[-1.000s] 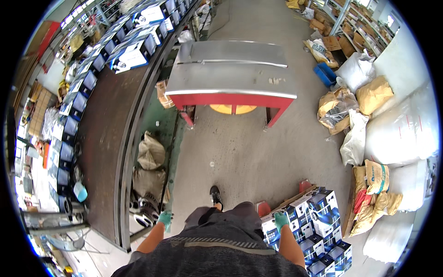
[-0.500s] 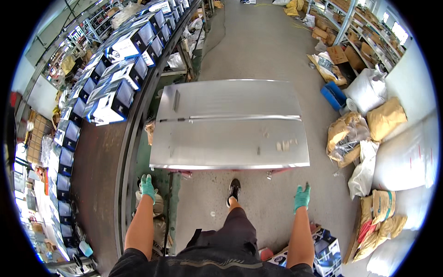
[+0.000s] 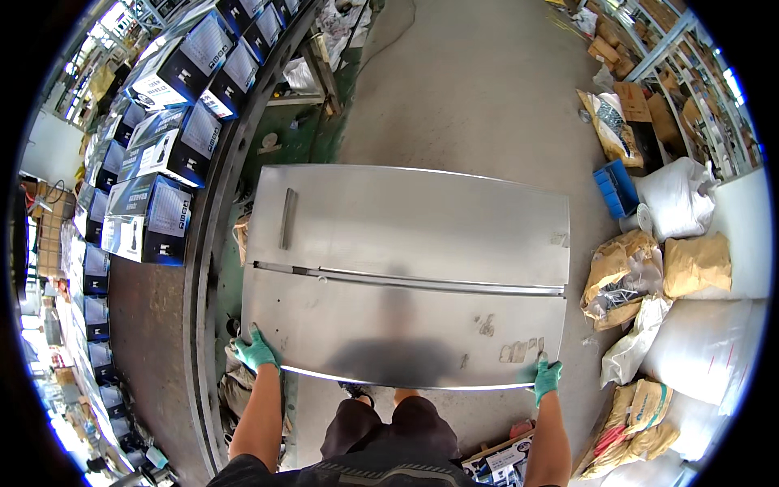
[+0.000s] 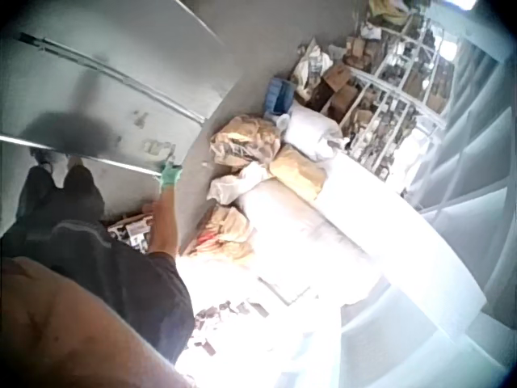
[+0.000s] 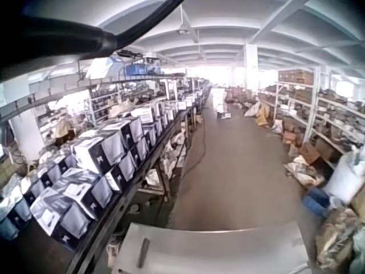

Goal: The person picks up product boxes from a shelf and places them on a metal strapping table. They secure each box with plastic straps using a handheld tensioner and then move the strapped boxes onto a pallet on a pallet jack. This process is repeated for multiple boxes throughout the clip.

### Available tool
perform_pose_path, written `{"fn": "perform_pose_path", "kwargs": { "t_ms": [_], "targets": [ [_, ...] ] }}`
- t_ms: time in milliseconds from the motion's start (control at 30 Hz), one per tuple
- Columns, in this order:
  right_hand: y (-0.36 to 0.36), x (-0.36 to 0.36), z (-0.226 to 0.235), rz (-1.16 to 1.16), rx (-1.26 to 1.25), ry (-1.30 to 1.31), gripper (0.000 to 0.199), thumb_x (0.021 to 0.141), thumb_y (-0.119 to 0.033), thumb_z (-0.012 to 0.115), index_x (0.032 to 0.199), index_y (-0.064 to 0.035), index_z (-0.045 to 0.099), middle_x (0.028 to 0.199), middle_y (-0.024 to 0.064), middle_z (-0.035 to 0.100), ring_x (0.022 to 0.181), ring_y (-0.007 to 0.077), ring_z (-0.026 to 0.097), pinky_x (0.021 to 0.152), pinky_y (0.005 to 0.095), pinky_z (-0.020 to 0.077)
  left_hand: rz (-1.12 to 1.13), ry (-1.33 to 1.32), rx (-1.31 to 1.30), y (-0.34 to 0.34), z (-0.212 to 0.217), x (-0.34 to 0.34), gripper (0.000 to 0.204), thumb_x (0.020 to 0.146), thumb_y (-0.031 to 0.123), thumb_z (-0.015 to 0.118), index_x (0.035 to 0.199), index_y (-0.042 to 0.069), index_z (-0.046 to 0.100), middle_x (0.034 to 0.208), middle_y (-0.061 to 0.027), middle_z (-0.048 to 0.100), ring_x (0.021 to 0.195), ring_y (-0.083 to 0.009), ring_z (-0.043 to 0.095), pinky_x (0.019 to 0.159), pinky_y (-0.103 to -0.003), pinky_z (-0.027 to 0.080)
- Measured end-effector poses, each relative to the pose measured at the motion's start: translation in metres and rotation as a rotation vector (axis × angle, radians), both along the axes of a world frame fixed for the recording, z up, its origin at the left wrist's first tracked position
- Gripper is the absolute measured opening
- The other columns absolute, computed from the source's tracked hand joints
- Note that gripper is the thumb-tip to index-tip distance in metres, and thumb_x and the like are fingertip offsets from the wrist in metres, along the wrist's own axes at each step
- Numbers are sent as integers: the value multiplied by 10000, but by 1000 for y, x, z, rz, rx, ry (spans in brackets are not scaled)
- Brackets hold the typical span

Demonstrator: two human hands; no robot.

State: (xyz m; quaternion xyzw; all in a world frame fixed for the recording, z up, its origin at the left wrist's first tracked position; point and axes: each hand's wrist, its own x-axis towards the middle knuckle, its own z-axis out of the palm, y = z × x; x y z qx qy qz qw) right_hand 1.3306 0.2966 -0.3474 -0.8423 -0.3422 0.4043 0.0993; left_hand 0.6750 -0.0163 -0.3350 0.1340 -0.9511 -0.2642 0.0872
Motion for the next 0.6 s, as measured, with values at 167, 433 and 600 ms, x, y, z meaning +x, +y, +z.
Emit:
{"fn": "perform_pose_path", "kwargs": {
  "t_ms": [167,433,600],
  "targets": [
    [77,-35,16,13,2,1,842,855,-745,583,1362,-120,336,1320,175,496,1032,415,609,587,568,608,-33,-30,88,81,33,-24,725,817,484,799,1280,-23,565,1217,-218,490,1095,-387,552,955,-474,506],
    [199,-89,-7,300,66,-247,1021,867,-846,389,1405,22,371,1341,276,553,1125,444,594,789,582,545,-115,-257,-39,186,50,-106,814,834,697,643,1385,111,516,1339,-248,474,1216,-451,535,1028,-509,457],
    [266,-85,-53,365,227,-338,998,884,-837,382,1239,90,479,1134,313,628,1083,434,606,959,486,458,-164,-186,-50,248,49,-150,791,838,688,648,1383,130,515,1366,-231,458,1227,-419,546,1002,-519,480]
  ]
}}
